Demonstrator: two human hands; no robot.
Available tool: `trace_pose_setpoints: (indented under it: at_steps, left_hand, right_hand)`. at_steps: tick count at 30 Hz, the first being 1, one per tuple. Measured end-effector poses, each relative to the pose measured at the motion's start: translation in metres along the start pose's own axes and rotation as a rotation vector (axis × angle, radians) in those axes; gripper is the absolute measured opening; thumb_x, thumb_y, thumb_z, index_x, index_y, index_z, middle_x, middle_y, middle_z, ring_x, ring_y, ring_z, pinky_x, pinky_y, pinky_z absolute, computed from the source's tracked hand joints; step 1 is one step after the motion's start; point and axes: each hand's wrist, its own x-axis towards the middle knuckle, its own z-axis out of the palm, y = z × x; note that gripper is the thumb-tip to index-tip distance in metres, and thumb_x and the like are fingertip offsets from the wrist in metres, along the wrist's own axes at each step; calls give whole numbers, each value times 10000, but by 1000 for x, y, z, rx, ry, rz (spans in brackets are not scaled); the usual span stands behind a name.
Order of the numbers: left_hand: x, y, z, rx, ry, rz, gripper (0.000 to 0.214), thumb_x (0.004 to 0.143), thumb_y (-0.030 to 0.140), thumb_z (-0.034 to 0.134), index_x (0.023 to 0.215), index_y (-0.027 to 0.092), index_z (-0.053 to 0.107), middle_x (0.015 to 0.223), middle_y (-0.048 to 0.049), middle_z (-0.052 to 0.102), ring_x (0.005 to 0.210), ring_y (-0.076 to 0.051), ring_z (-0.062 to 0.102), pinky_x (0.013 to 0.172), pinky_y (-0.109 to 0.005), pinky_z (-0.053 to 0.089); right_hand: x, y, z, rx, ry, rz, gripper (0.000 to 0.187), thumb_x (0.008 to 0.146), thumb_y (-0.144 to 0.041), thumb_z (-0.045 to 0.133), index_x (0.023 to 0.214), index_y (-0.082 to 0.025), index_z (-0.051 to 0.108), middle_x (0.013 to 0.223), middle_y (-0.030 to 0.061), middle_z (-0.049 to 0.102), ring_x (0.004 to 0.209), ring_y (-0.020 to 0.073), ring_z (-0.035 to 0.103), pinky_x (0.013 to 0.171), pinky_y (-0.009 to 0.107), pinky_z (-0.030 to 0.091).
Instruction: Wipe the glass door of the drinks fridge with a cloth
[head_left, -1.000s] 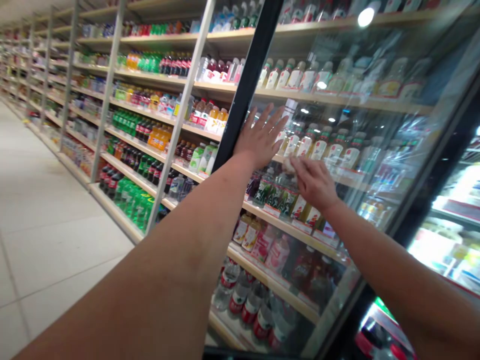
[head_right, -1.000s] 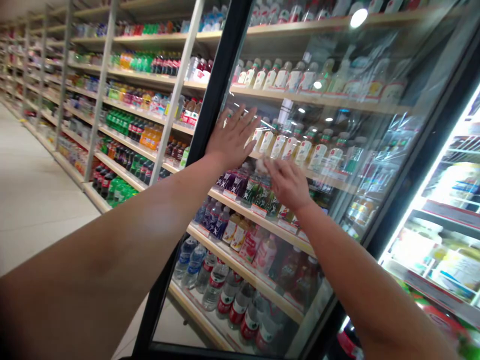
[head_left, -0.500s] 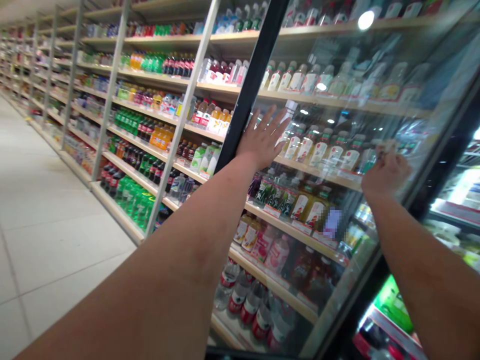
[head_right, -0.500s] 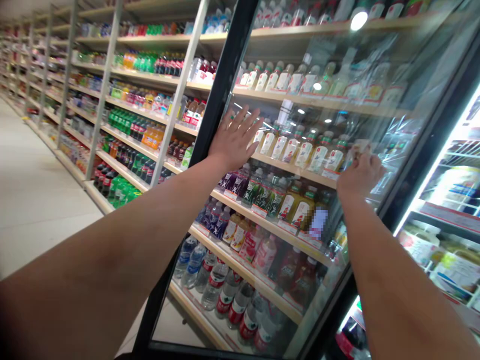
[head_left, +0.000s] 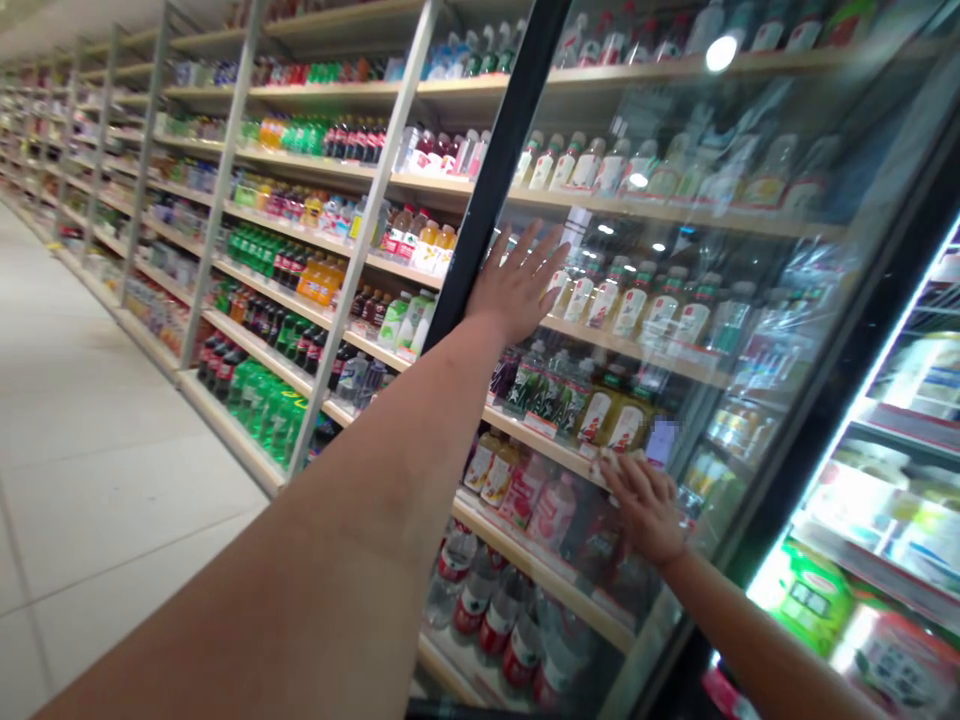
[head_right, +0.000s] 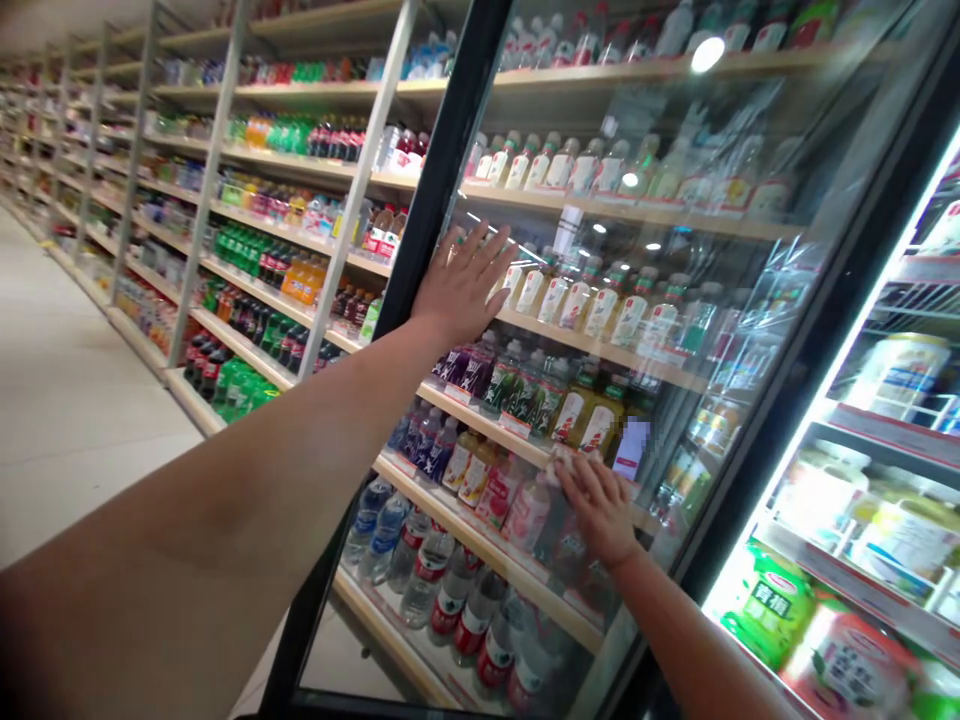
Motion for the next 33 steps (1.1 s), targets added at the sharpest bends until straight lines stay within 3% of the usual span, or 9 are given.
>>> trace_pose_setpoints:
  at_steps: [4,10,16,20,25,28,30,33]
  left_hand:
    - [-1,1,-3,-2,1,5,627,976,353,332,1577,224,205,1659,-28,169,1541,-246,40,1260,-503,6]
    - [-3,1,-3,-32,11,13,623,975,339,333,1573,207,223,1656,-31,182,1540,-239,44,1269,-469,40]
    - [-3,2,-3,-116,-17,0,625,977,370,255,1580,211,213,1664,3,119,1541,-231,1,1272,-479,10]
    - [-1,3,-6,-170,-48,-15,658,954,411,246,1591,260,178,1658,78,70,1538,-223,-60,1273,-459,-51]
    - [-1,4,-9,-198,-62,-34,679,948,508,220,1593,318,129,1643,157,59,1525,-180,-118,1266,-383,-90]
    - [-2,4,-9,-232,-68,-31,717,935,555,274,1594,325,112,1643,158,42,1519,-204,-156,1266,-418,-103]
    - [-1,4,-9,-247,-64,-22,718,940,528,293,1597,296,119,1653,122,42,1522,-236,-148,1267,-469,-95]
    - [-1,3,-7,-237,-59,-23,697,953,501,280,1596,280,133,1658,101,63,1523,-242,-140,1273,-498,-70]
  right_hand:
    - [-18,-26,-7,130,-77,-216,544,913,-173,434,1427,-321,533,1163,43,722,1062,245,618,882,398,472]
    - [26,-27,-8,160,-71,-364,429,954,-164,433,1307,-293,638,1210,1,708,1091,196,592,940,352,455]
    - [85,-21,0,187,13,-106,481,952,-157,503,1404,-314,552,1289,62,647,1236,235,526,1032,396,460]
    - [134,2,6,226,27,96,445,979,-162,457,1368,-339,582,1368,53,587,1298,234,485,1101,457,430]
    - [201,64,5,144,93,395,435,1037,-180,304,1414,-184,522,1446,114,493,1370,225,388,1158,505,325]
    - [224,85,6,74,196,550,459,1038,-164,252,1430,-87,478,1464,163,473,1366,211,381,1168,483,298]
    - [225,78,9,89,234,580,483,1022,-151,244,1452,-82,455,1484,159,455,1394,226,362,1178,492,293]
    - [200,38,13,181,207,480,533,992,-138,264,1498,-174,427,1515,110,434,1446,253,318,1200,520,288]
